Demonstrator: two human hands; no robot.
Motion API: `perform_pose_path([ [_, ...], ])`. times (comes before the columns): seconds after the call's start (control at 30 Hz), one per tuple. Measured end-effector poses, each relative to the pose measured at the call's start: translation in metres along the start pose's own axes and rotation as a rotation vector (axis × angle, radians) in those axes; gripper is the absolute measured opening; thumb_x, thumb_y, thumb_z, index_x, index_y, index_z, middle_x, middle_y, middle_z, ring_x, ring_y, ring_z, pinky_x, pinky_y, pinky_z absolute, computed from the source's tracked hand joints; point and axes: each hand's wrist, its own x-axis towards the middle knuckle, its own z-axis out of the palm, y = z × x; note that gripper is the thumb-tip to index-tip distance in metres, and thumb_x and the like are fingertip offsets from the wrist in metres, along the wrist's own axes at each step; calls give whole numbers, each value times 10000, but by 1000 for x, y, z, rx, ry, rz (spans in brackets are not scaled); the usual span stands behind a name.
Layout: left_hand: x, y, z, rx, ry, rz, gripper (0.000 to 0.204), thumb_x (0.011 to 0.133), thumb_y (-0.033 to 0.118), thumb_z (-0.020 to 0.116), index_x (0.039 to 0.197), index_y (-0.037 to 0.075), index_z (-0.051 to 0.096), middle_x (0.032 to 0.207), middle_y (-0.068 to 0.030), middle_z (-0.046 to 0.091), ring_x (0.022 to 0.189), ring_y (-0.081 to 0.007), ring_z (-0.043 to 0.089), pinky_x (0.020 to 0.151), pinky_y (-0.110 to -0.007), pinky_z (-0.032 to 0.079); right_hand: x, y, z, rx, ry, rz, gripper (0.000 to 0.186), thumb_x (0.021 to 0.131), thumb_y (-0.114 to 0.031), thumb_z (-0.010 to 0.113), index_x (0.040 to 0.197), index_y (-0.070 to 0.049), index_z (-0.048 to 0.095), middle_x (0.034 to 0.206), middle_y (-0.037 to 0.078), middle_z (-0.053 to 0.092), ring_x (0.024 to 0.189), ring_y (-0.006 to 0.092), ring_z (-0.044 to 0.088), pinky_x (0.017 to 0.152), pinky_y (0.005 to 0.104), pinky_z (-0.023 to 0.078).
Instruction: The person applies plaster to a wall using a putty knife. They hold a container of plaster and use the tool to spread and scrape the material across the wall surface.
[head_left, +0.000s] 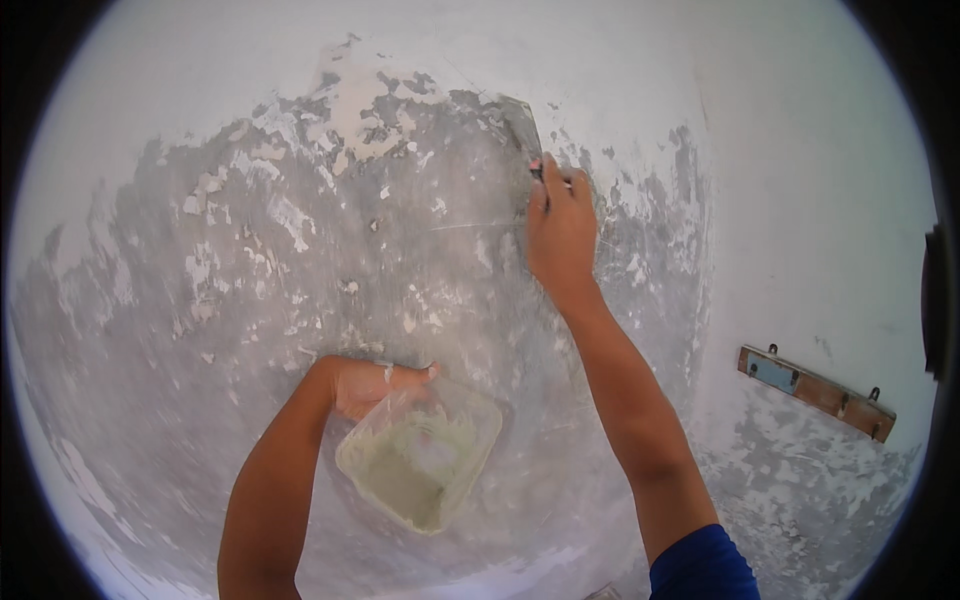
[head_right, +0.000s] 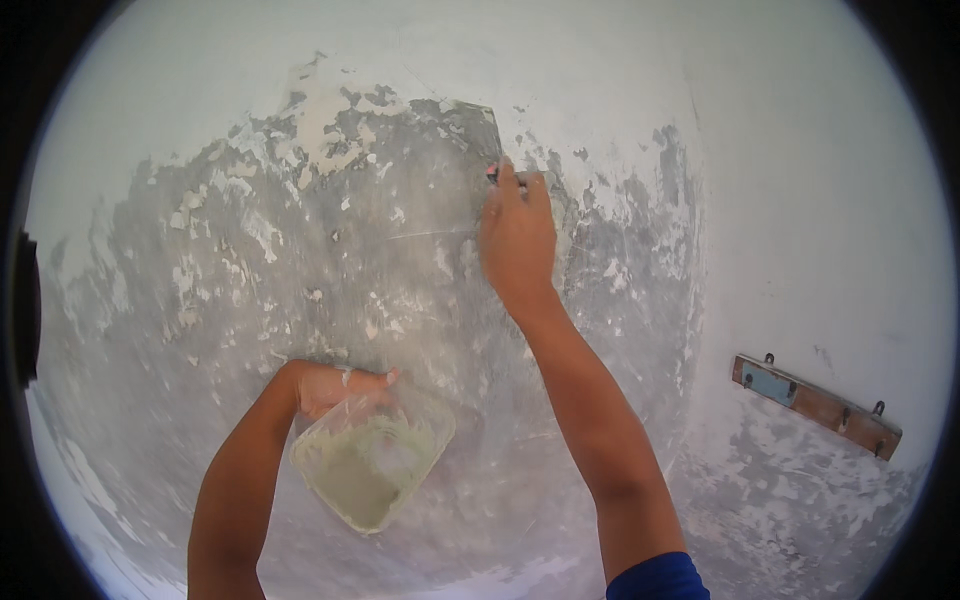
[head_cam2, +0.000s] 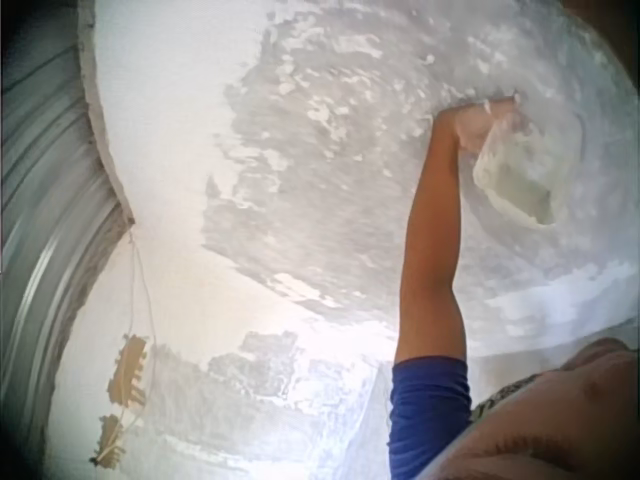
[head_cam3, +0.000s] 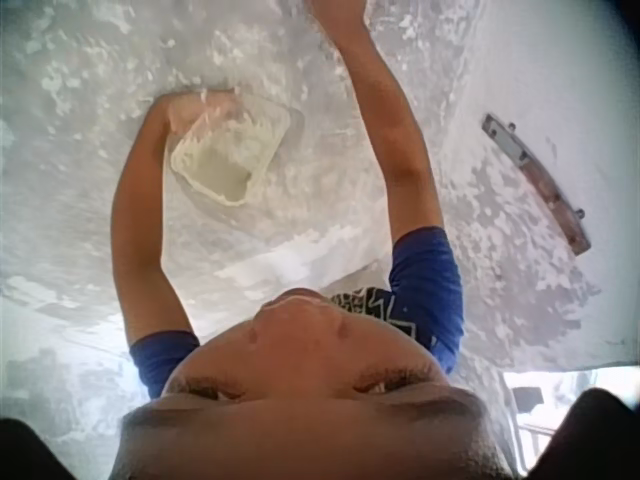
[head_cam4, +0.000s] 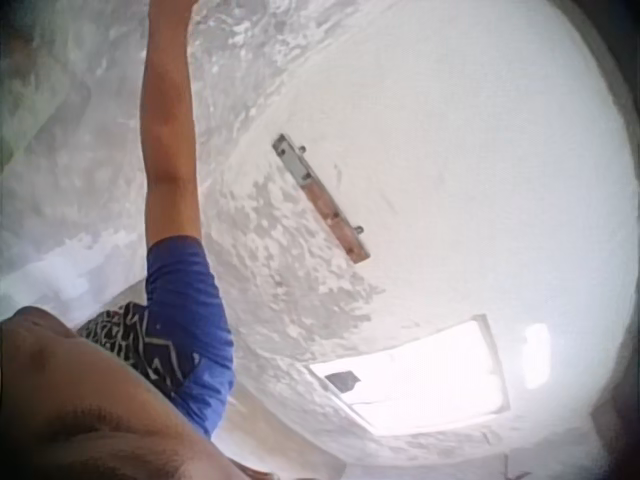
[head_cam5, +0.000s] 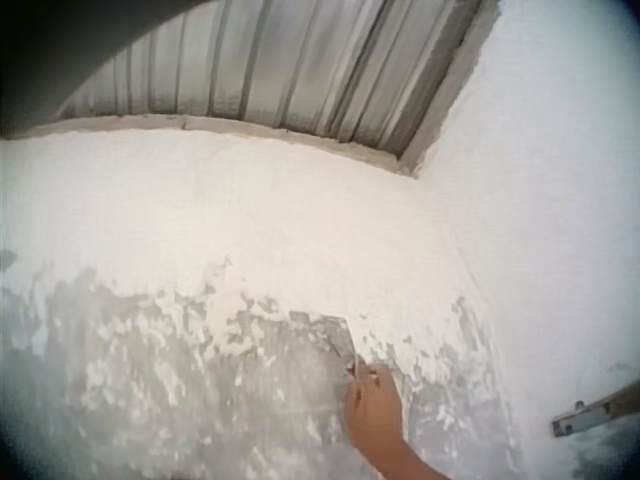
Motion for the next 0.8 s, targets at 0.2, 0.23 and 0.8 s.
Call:
perform_pose_path([
  [0.2,-2,0,4,21,109,-78,829,1004,752,415,1425,64,607,1412,-98,616,1271,-198,601,1052,-377,535,2,-34,19,-218,-182,88,506,923,19,600,1415,91,507,1157,180,543,941,314,669,686,387,630],
  [0.23,-2,-1,5,27,96,-74,839,994,765,422,1424,70,613,1437,-107,598,1289,-213,592,1057,-389,529,-4,-37,17,-202,-221,126,512,924,20,599,1420,97,498,1142,182,547,938,313,674,680,381,636],
  [0.8,-6,3,6,55,147,-48,841,994,742,471,1422,31,603,1427,-126,611,1285,-221,598,1075,-389,512,-33,-32,-75,-152,-413,35,424,1009,-152,594,1395,16,546,1096,191,580,836,364,705,671,435,600],
])
